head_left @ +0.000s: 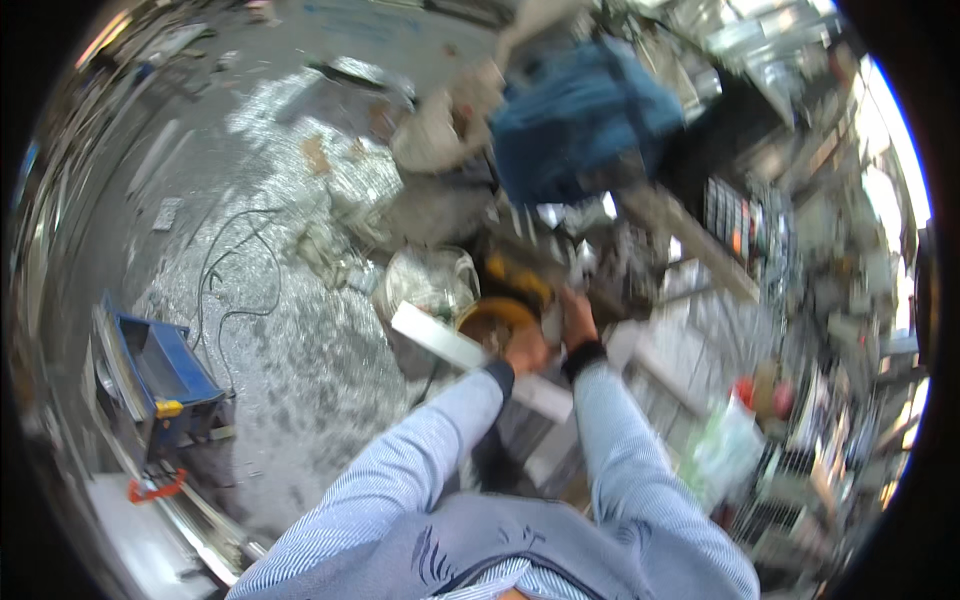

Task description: The person assembles aluminum profiles into a cross-shaped frame by inserting smaller pieces into the ends of longer pieces. The person repeatedly aligns and inserts the components by hand, then places the assembled frame on the floor.

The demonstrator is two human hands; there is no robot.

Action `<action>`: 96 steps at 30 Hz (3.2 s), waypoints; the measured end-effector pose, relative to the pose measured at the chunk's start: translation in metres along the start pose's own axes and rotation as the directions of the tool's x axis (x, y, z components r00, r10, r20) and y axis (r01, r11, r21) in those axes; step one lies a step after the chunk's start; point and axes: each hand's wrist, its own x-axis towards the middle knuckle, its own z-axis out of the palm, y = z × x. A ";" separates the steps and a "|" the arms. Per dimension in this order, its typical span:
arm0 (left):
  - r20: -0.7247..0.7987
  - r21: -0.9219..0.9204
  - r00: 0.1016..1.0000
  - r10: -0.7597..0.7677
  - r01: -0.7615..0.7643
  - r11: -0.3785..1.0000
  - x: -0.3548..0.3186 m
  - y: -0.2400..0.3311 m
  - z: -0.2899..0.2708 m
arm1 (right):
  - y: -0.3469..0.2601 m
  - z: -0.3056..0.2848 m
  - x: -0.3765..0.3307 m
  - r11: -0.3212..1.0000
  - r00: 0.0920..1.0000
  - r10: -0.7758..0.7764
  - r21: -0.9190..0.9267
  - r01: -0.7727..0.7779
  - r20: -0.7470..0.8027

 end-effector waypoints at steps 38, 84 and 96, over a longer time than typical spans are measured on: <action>0.105 -0.223 0.956 -0.273 0.290 0.931 -0.192 0.001 -0.032 | -0.066 0.088 -0.150 0.624 0.819 0.573 0.651 -0.433 -0.004; 0.167 -0.350 0.927 -0.335 0.374 0.859 -0.135 0.024 -0.034 | -0.046 -0.129 -0.040 0.523 0.930 -0.060 -0.805 -0.282 -0.364; 0.126 -0.314 0.937 -0.326 0.350 0.882 -0.134 0.019 -0.030 | -0.037 -0.008 -0.027 0.908 0.905 0.392 0.231 -0.351 -0.166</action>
